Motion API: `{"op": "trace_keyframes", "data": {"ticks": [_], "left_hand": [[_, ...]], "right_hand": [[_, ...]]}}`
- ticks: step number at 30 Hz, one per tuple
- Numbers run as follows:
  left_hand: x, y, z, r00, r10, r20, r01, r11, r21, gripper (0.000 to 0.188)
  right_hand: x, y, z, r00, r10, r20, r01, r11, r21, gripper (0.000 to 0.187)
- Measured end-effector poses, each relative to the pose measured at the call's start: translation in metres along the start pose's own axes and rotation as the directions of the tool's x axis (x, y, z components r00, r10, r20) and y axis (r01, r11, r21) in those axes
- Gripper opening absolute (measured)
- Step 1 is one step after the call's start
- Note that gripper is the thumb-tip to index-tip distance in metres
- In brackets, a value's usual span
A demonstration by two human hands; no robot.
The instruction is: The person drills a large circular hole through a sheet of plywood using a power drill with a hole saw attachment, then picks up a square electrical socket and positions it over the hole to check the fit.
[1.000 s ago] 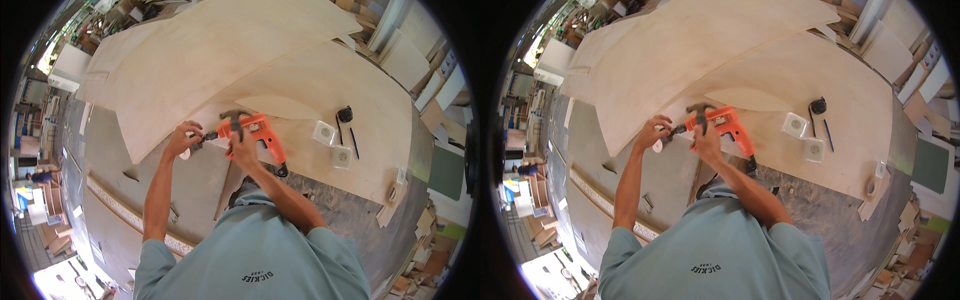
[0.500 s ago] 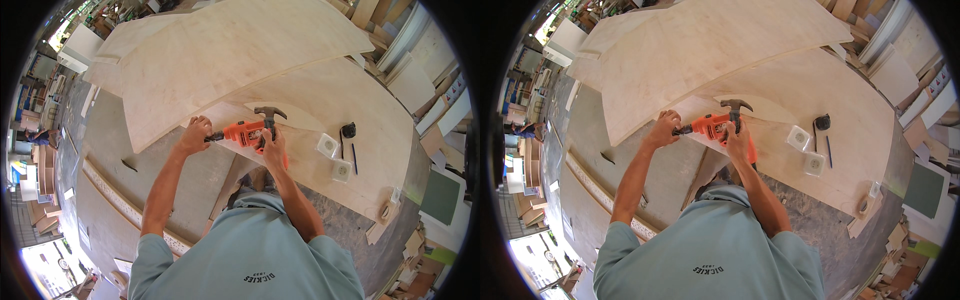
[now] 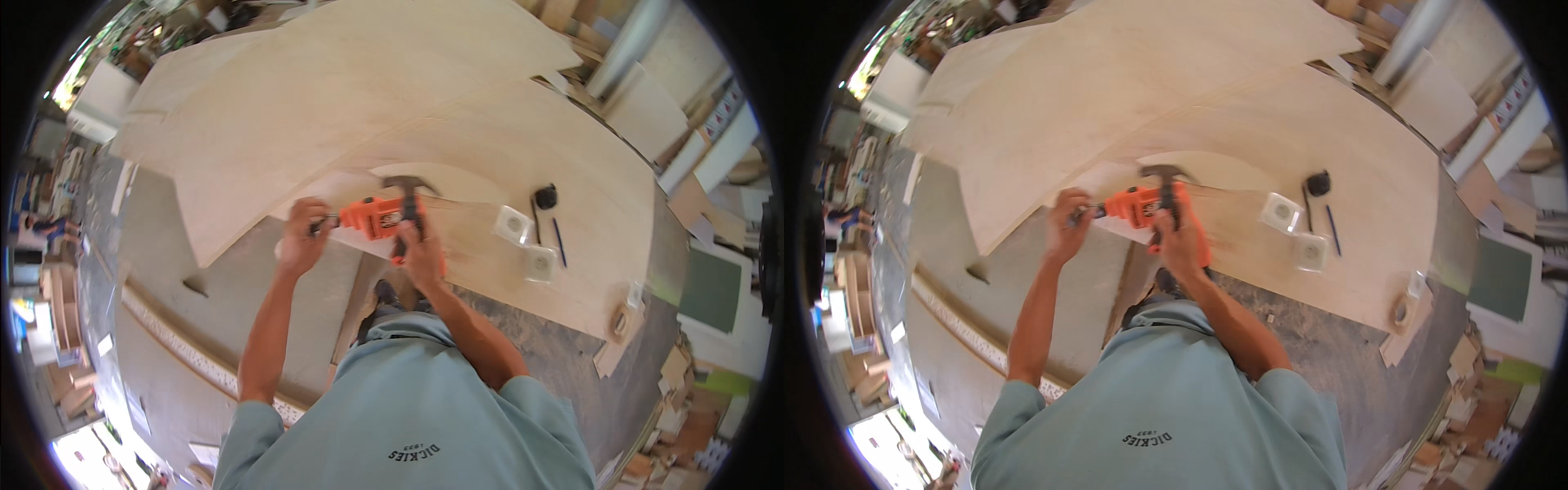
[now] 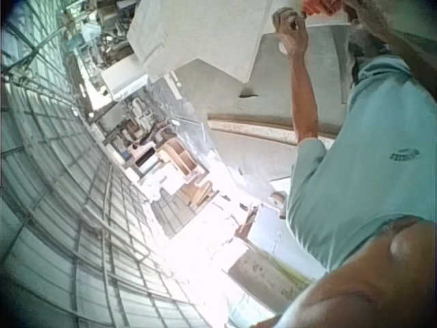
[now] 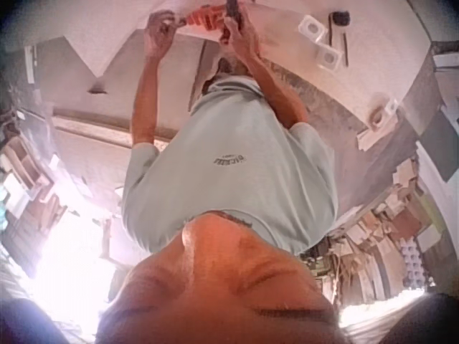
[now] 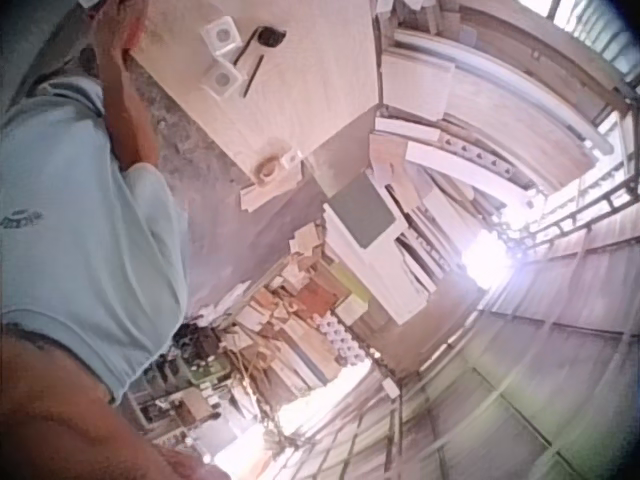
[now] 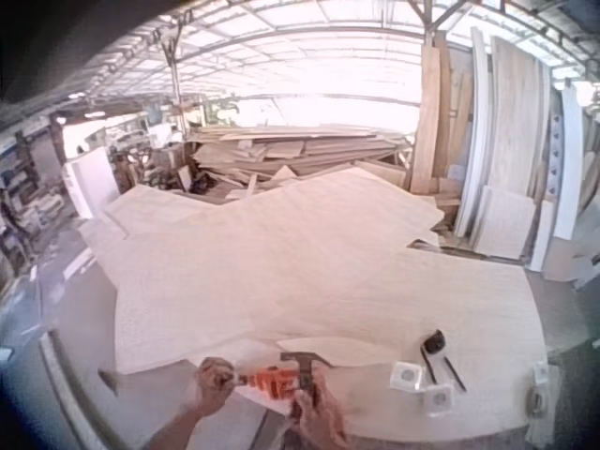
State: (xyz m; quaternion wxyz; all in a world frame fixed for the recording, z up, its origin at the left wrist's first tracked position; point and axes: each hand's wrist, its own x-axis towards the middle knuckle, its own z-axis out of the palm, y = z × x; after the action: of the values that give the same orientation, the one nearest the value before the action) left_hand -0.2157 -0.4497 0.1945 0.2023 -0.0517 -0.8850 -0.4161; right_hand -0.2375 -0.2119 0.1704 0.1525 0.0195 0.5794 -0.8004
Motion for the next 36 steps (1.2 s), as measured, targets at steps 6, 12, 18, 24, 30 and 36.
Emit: {"op": "trace_keyframes", "data": {"ticks": [6,12,18,24,30,36], "left_hand": [[-0.107,-0.029,-0.029,0.701,-0.588,-0.404,0.628,0.777,-0.043,0.014],[-0.217,-0.051,-0.030,0.489,-0.680,-0.546,0.869,0.435,0.235,0.015],[-0.204,-0.021,-0.015,0.336,-0.566,-0.753,0.823,0.565,-0.058,0.029],[-0.115,0.005,0.046,0.346,-0.907,0.239,0.301,-0.134,-0.944,0.038],[-0.030,-0.022,0.131,0.162,-0.949,0.270,0.294,-0.215,-0.931,0.043],[-0.010,-0.007,0.149,0.084,-0.996,0.023,0.280,0.001,-0.960,0.038]], "right_hand": [[-0.016,0.038,0.024,0.768,0.254,0.588,0.009,0.914,-0.407,0.023],[-0.031,0.102,0.089,0.479,0.478,0.736,0.044,0.825,-0.564,0.029],[-0.034,0.129,0.091,0.632,-0.013,0.775,0.681,0.487,-0.547,0.018],[-0.005,0.039,0.011,0.685,-0.584,0.435,0.632,0.180,-0.754,0.056],[0.026,0.024,-0.052,0.978,-0.157,0.139,0.183,0.319,-0.930,0.075],[0.023,0.038,-0.063,0.996,-0.082,0.036,0.073,0.510,-0.857,0.069]]}}
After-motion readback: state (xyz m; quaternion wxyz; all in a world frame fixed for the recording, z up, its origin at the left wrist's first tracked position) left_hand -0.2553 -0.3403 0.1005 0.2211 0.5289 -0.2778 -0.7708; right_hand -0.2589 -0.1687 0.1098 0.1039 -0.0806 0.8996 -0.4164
